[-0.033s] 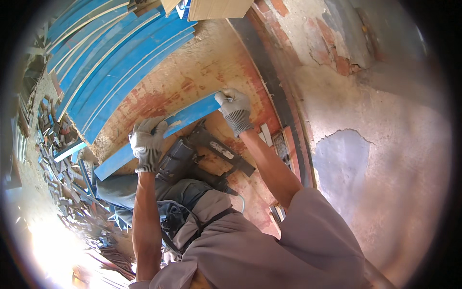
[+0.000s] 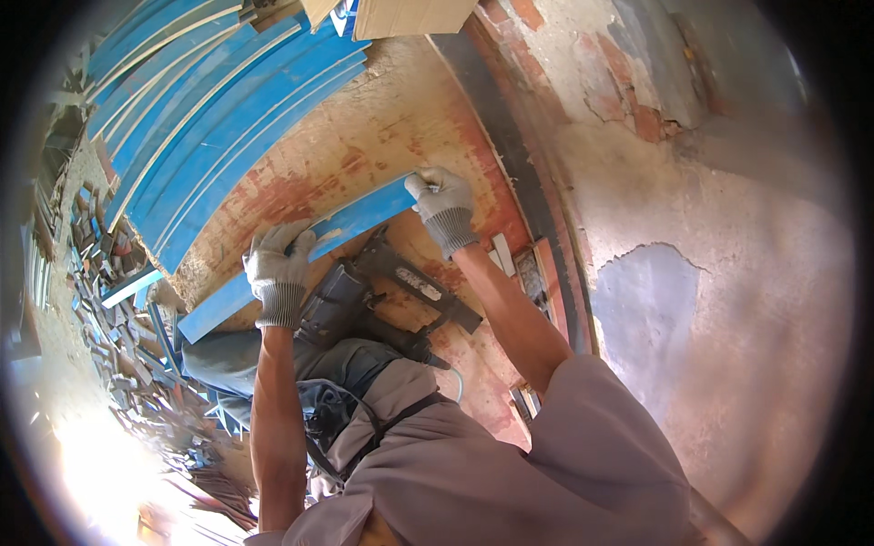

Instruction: The person is nailing blue wooden planks onto a wooden structure using a nail gun. They repeatedly pick up planks, position them, and secure them with the nail gun.

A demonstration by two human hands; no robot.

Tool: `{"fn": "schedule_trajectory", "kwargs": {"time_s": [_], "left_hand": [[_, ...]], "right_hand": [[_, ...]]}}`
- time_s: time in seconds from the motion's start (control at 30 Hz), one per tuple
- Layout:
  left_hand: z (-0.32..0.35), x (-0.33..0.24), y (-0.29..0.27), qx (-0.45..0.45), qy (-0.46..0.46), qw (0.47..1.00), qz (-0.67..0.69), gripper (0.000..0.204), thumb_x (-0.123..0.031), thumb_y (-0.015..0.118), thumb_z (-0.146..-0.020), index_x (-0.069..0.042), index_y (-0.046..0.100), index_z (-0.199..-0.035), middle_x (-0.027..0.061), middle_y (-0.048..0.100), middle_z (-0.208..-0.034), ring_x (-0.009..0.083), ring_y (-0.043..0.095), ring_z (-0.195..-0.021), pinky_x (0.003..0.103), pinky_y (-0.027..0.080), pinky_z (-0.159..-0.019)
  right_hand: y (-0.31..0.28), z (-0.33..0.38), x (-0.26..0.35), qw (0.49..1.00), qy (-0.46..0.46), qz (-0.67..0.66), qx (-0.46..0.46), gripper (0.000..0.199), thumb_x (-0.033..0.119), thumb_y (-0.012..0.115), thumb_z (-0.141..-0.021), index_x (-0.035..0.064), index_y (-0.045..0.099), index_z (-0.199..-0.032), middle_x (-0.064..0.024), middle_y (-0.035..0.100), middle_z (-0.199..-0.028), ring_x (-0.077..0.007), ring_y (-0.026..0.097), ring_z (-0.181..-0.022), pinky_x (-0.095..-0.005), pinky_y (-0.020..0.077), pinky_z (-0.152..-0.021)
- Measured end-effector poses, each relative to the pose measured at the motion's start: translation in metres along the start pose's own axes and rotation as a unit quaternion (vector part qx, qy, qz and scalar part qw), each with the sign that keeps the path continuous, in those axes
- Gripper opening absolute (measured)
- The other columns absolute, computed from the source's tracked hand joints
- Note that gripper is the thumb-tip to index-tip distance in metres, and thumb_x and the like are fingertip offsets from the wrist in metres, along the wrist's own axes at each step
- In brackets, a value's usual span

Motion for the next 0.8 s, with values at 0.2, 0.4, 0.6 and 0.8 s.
{"fn": "schedule_trajectory", "kwargs": {"time_s": [0.2, 0.4, 0.6, 0.8], "left_hand": [[-0.001, -0.004, 0.001, 0.006, -0.023, 1.000, -0.011, 0.020, -0.027, 0.075, -0.079, -0.019, 0.079, -0.097, -0.0002, 0.073, -0.092, 0.0201, 0.062, -0.096, 0.039, 0.038, -0.098], [-0.001, -0.006, 0.003, 0.002, -0.034, 0.999, -0.016, 0.019, -0.027, 0.075, -0.079, -0.019, 0.079, -0.096, 0.0003, 0.073, -0.091, 0.0204, 0.062, -0.096, 0.038, 0.037, -0.099], [-0.002, -0.003, 0.003, -0.005, -0.038, 0.999, -0.019, 0.019, -0.027, 0.075, -0.079, -0.017, 0.079, -0.094, 0.0016, 0.073, -0.090, 0.0220, 0.062, -0.097, 0.037, 0.037, -0.099], [-0.001, -0.004, 0.005, -0.009, -0.028, 0.999, -0.015, 0.020, -0.029, 0.075, -0.079, -0.017, 0.079, -0.094, 0.0025, 0.073, -0.090, 0.0226, 0.062, -0.096, 0.038, 0.038, -0.098]], "right_hand": [[0.000, -0.004, 0.001, 1.000, 0.016, -0.024, -0.001, 0.016, 0.015, 0.074, -0.087, -0.0010, 0.071, -0.092, -0.0021, 0.063, -0.067, -0.0069, 0.054, -0.052, -0.0226, 0.0429, -0.046], [-0.007, 0.004, 0.013, 0.995, -0.043, 0.094, -0.001, 0.021, 0.015, 0.073, -0.087, -0.0030, 0.070, -0.097, -0.0065, 0.067, -0.079, -0.0136, 0.061, -0.067, -0.0292, 0.0490, -0.059], [-0.015, 0.127, 0.038, 0.907, -0.175, 0.358, 0.139, 0.066, 0.019, 0.070, -0.086, -0.0068, 0.042, -0.140, -0.0209, 0.064, -0.116, -0.0368, 0.064, -0.097, -0.0408, 0.0526, -0.083], [0.045, 0.200, -0.033, 0.810, -0.016, 0.532, 0.247, 0.105, 0.043, 0.076, -0.078, -0.0097, 0.020, -0.149, -0.0307, 0.057, -0.126, -0.0393, 0.064, -0.103, -0.0454, 0.0530, -0.088]]}}
Point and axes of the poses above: each hand's wrist, its own z-axis away from the middle knuckle, its own y-axis out of the palm, x = y × z, the point moved 2 cm from there along -z, towards the middle knuckle
